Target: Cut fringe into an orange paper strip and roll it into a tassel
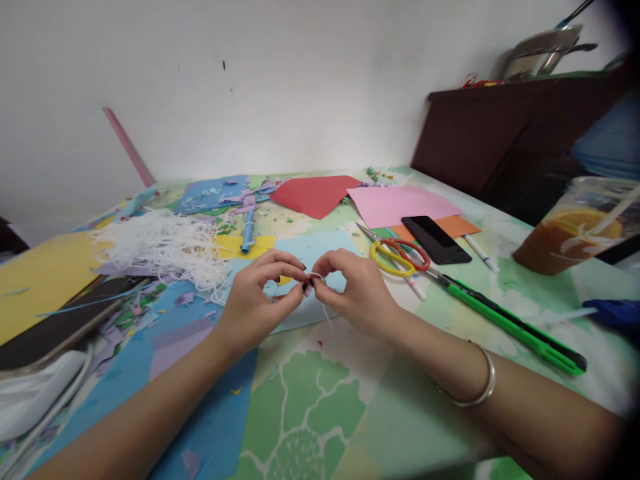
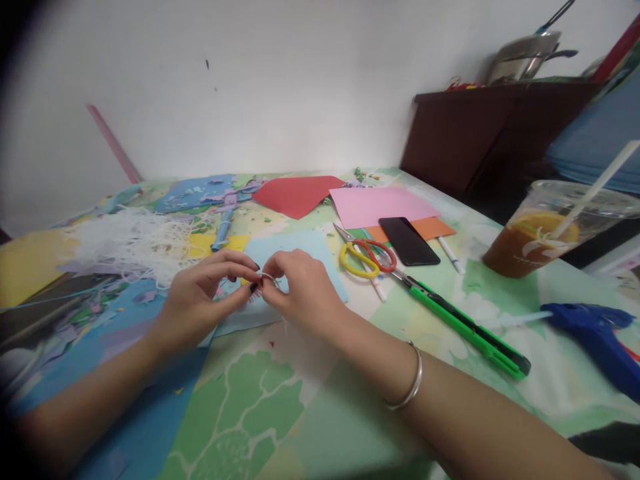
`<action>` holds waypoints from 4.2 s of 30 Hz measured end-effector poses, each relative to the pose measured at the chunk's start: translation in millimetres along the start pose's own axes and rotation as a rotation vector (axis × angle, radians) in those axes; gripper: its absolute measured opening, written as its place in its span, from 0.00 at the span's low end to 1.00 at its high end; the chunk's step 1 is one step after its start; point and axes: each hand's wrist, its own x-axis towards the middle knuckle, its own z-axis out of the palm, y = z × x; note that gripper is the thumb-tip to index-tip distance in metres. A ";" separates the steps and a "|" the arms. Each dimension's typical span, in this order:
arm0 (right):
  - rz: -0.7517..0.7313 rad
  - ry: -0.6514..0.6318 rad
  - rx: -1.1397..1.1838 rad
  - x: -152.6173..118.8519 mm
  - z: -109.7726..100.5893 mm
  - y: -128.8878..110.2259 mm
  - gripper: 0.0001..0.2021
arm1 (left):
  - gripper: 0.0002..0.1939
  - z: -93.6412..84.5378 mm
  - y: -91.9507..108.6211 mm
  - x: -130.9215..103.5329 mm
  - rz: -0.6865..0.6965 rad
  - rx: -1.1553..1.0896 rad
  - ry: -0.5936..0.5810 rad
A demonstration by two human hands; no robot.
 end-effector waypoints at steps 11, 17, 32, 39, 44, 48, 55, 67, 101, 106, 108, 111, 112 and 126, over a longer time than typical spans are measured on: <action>-0.142 0.102 0.005 -4.3 5.9 2.0 0.06 | 0.02 0.4 -11.3 -0.2 -0.097 -0.101 0.037; -0.135 0.116 0.060 -5.1 6.8 1.9 0.07 | 0.02 -0.3 -8.6 -0.3 -0.121 -0.075 0.034; -0.002 -0.012 0.000 -0.1 -1.5 3.3 0.08 | 0.03 -5.2 -12.8 3.8 -0.262 -0.208 -0.136; -0.051 -0.185 0.193 6.3 -10.8 7.2 0.09 | 0.09 -4.4 -5.5 5.8 -0.318 -0.289 -0.271; 0.031 -0.257 0.358 10.7 -15.1 11.5 0.10 | 0.12 -3.1 -2.4 6.5 -0.307 -0.289 -0.310; 0.099 -0.292 0.446 10.4 -13.6 11.4 0.05 | 0.14 -2.6 -1.6 6.9 -0.283 -0.264 -0.340; 0.251 -0.252 0.624 9.8 -9.3 13.0 0.02 | 0.12 -2.6 2.2 5.2 -0.371 -0.300 -0.426; 0.132 -0.275 0.436 9.2 -10.4 15.0 0.05 | 0.14 -2.3 -4.0 3.6 -0.362 -0.218 -0.505; -0.209 -0.240 -0.046 4.8 -8.6 13.6 0.06 | 0.07 -6.3 -0.2 6.0 -0.363 -0.120 -0.344; -0.200 -0.267 -0.053 4.8 -9.3 12.7 0.05 | 0.05 -6.6 3.7 5.4 -0.307 -0.035 -0.321; -0.199 -0.277 -0.049 4.9 -9.1 13.6 0.04 | 0.04 -6.1 5.6 5.6 -0.271 0.019 -0.310; -0.184 -0.286 -0.044 5.1 -7.2 16.4 0.03 | 0.04 -5.3 7.0 6.3 -0.227 0.100 -0.288; -0.177 -0.286 -0.043 5.1 -6.1 17.3 0.02 | 0.04 -5.1 6.9 6.4 -0.220 0.118 -0.284; -0.073 -0.271 -0.009 2.7 -1.9 12.5 0.04 | 0.04 -2.5 3.5 3.8 -0.192 0.235 -0.242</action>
